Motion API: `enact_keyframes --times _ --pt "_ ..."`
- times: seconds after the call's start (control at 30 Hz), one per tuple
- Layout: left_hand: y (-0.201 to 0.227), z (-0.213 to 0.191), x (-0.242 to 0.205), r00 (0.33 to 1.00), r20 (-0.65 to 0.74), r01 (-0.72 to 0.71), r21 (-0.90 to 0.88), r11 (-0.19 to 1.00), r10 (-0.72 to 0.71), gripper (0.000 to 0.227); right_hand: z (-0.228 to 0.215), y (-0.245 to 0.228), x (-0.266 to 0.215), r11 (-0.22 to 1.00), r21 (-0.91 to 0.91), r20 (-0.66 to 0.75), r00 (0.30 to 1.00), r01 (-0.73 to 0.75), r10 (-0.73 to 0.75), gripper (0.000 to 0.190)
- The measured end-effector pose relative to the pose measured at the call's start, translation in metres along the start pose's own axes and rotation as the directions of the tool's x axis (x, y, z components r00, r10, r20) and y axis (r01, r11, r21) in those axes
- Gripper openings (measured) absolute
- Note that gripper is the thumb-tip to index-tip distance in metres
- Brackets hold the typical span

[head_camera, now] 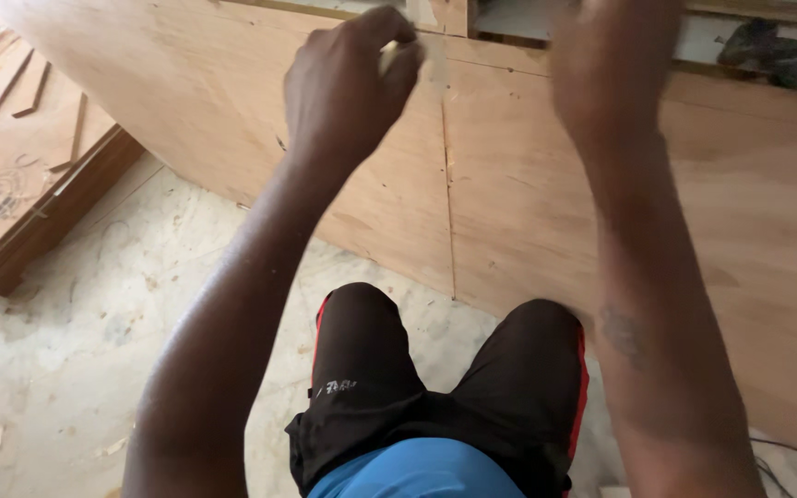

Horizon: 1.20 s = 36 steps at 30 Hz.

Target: The person kneels on the floor and applies masking tape to the edges of a wooden cabinet frame. They smooth the tape along the seams and corners of the furniture piece.

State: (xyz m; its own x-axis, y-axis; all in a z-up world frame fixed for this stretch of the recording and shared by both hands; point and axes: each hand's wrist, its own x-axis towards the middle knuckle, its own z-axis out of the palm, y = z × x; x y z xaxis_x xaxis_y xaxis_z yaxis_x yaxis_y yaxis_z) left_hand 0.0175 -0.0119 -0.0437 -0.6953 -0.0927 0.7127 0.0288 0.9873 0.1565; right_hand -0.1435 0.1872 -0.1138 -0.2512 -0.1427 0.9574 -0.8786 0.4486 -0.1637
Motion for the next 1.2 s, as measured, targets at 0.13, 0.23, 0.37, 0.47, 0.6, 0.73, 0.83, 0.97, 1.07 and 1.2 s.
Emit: enact_keyframes --times 0.13,0.23,0.37,0.47,0.6,0.73,0.83,0.97,1.07,1.2 --pt "0.024 0.008 0.006 0.994 -0.09 -0.065 0.007 0.998 0.066 0.014 -0.021 -0.045 0.014 0.868 0.494 0.189 0.969 0.048 -0.161 0.033" --pt "0.03 0.007 0.012 0.997 -0.058 -0.048 0.044 0.998 0.05 0.015 -0.033 -0.066 0.02 0.92 0.386 0.151 0.979 0.068 -0.135 0.049" --pt "0.033 0.006 0.013 1.0 -0.019 -0.021 0.072 0.997 0.022 0.019 -0.028 -0.068 0.016 0.894 0.413 0.054 0.975 0.172 -0.213 0.023" --pt "0.033 0.008 0.012 1.0 0.003 0.015 0.093 0.996 -0.015 0.021 -0.024 -0.067 0.018 0.939 0.32 0.193 0.979 -0.125 0.064 0.008" --pt "0.026 0.016 0.009 0.999 -0.046 -0.018 0.096 0.995 0.023 0.021 -0.015 -0.066 0.022 0.981 0.187 0.126 0.992 -0.052 0.029 0.016" --pt "0.024 0.021 0.01 0.999 -0.048 -0.006 0.137 0.991 0.012 0.021 -0.011 -0.056 0.021 0.95 0.313 0.156 0.985 0.018 -0.07 0.016" --pt "0.026 0.024 0.01 0.999 -0.041 -0.028 0.142 0.99 0.034 0.016 0.0 -0.042 0.015 0.975 0.22 0.169 0.985 -0.005 -0.034 0.011" --pt "0.031 0.03 0.012 0.996 -0.049 -0.059 0.195 0.979 0.07 0.017 0.028 -0.017 0.013 0.986 0.086 0.193 0.974 -0.14 0.122 0.004" --pt "0.033 0.032 0.016 0.996 -0.051 -0.062 0.222 0.973 0.075 0.015 0.048 -0.002 0.015 0.979 0.096 0.207 0.966 -0.179 0.157 0.009" --pt "0.035 0.034 0.014 0.998 -0.029 -0.043 0.239 0.97 0.052 0.015 0.064 0.006 0.015 0.993 -0.044 0.183 0.977 -0.106 0.112 0.008"
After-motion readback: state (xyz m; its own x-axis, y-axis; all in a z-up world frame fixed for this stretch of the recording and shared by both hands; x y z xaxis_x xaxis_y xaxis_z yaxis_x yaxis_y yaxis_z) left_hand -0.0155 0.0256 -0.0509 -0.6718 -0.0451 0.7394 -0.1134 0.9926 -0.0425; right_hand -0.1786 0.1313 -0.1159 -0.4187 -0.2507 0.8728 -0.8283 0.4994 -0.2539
